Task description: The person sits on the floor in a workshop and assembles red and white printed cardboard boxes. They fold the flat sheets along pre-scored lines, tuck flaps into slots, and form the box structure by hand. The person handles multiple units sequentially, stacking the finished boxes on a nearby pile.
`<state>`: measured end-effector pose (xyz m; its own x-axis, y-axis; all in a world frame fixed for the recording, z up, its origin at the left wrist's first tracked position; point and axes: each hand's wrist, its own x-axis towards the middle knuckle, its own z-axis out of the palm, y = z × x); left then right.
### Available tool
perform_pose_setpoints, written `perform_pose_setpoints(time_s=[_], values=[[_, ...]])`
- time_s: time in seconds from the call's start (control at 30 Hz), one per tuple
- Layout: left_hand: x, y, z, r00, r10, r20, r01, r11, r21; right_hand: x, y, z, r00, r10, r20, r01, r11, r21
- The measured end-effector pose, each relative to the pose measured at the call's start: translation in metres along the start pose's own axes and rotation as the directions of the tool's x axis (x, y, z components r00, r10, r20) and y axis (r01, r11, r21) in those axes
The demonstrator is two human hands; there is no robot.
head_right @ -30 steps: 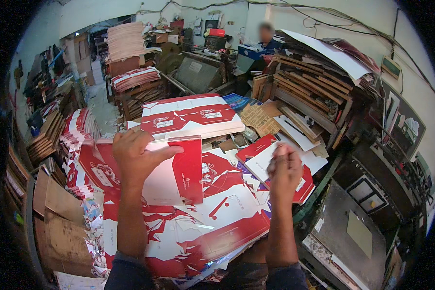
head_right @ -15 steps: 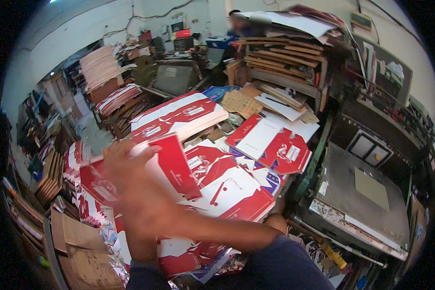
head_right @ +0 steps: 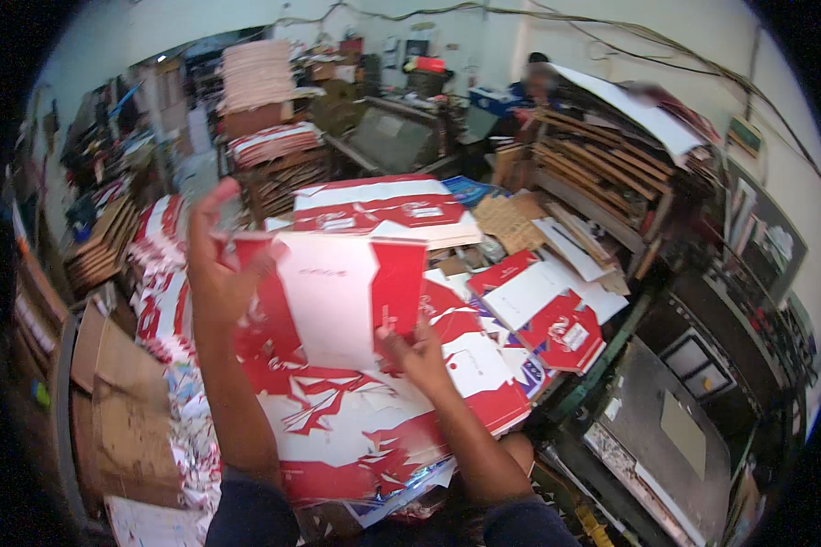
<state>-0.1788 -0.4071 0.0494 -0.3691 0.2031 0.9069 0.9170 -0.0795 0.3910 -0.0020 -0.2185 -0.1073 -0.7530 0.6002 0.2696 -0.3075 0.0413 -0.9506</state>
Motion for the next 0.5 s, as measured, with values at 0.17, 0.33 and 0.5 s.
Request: perform_pose_setpoints(time_s=[0.17,0.33,0.5], values=[[-0.014,-0.075,-0.08,0.958,-0.282,-0.056,0.275,0.956,-0.104,0.0,0.01,-0.015,0.992,-0.118,-0.041,0.116,0.991,-0.062],[-0.113,-0.196,-0.086,0.729,-0.594,0.341,0.684,0.651,-0.33,0.005,0.009,0.009,0.982,-0.185,-0.025,0.184,0.983,-0.025],[-0.097,-0.132,-0.038,0.767,-0.607,0.209,0.61,0.588,-0.532,0.017,-0.002,-0.031,0.963,-0.251,-0.096,0.239,0.964,-0.12]])
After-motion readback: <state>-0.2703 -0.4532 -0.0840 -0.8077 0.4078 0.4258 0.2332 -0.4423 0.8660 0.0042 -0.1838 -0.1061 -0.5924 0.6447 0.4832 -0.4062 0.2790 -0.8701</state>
